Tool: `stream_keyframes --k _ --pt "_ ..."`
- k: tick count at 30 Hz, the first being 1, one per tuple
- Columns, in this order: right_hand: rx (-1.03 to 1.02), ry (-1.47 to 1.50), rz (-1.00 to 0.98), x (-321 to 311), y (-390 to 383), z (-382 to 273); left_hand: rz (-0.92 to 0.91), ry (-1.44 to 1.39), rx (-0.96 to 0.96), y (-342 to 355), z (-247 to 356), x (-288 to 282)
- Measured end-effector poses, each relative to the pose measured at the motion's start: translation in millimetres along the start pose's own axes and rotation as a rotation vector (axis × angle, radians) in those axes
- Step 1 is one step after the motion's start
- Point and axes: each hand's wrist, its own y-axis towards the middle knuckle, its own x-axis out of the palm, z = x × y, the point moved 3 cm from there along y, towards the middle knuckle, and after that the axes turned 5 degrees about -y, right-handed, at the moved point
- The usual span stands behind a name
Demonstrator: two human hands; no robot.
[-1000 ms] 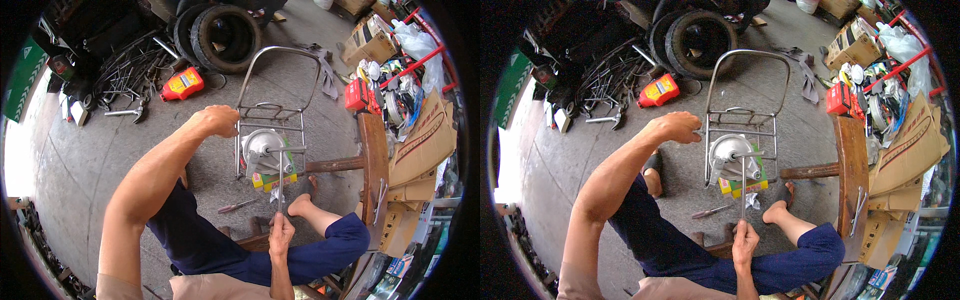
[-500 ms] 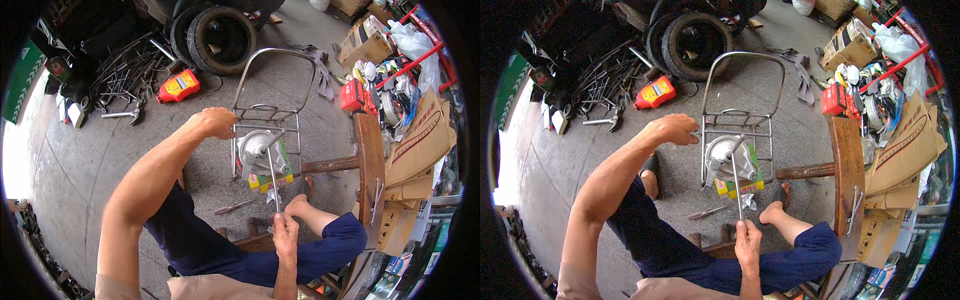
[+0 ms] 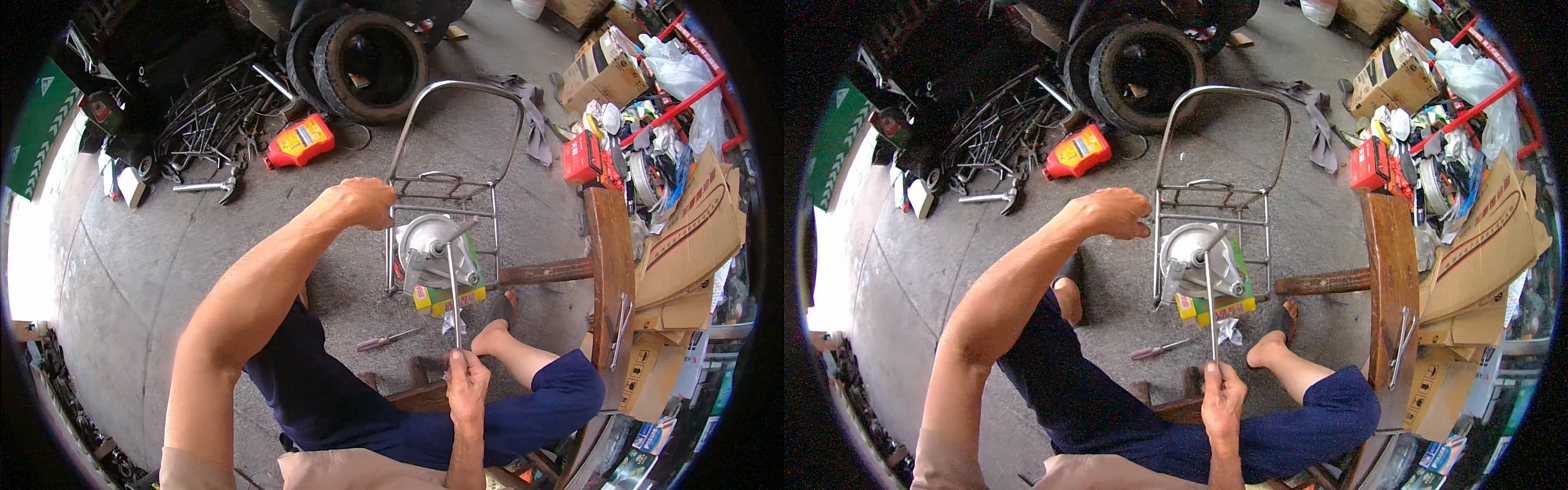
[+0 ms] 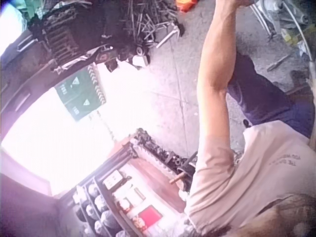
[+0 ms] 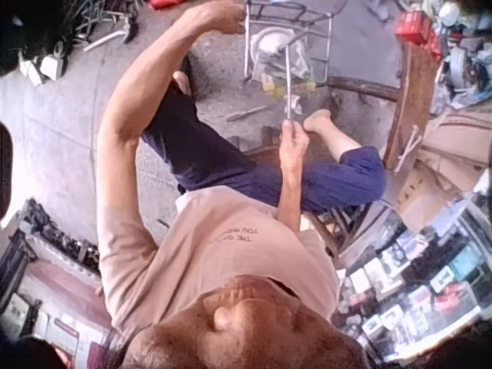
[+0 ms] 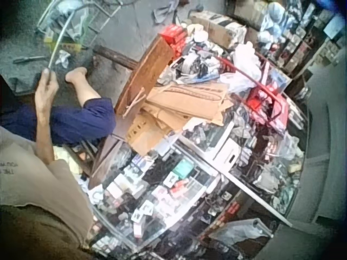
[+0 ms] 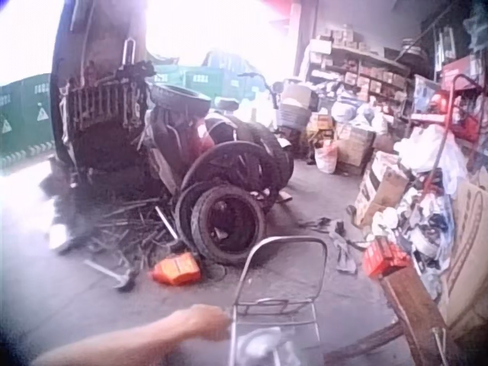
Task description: The person disassembles a circular mechanical component, likely a clutch assembly, using a wrench and screwdriver. They remove a cover, loosen bolts, extract internal parts, and reassemble the unit on a metal stand in a cluttered workshop.
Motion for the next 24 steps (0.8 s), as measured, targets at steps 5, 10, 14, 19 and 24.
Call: stream_keyframes --k 5,10,14,19,24 --pt "0.002 0.071 0.038 1 -5 6 -0.014 -0.001 0.009 2 -1 -1" --pt "0.104 0.085 0.011 3 -3 2 -0.019 -0.004 -0.009 3 1 1" --pt "0.08 0.178 0.02 4 -7 3 -0.013 0.007 0.003 3 0 3" --pt "0.2 0.322 -0.001 10 -11 12 -0.035 -0.018 -0.034 4 0 1" --pt "0.15 0.203 -0.035 12 -2 18 -0.025 0.004 -0.004 5 4 1"
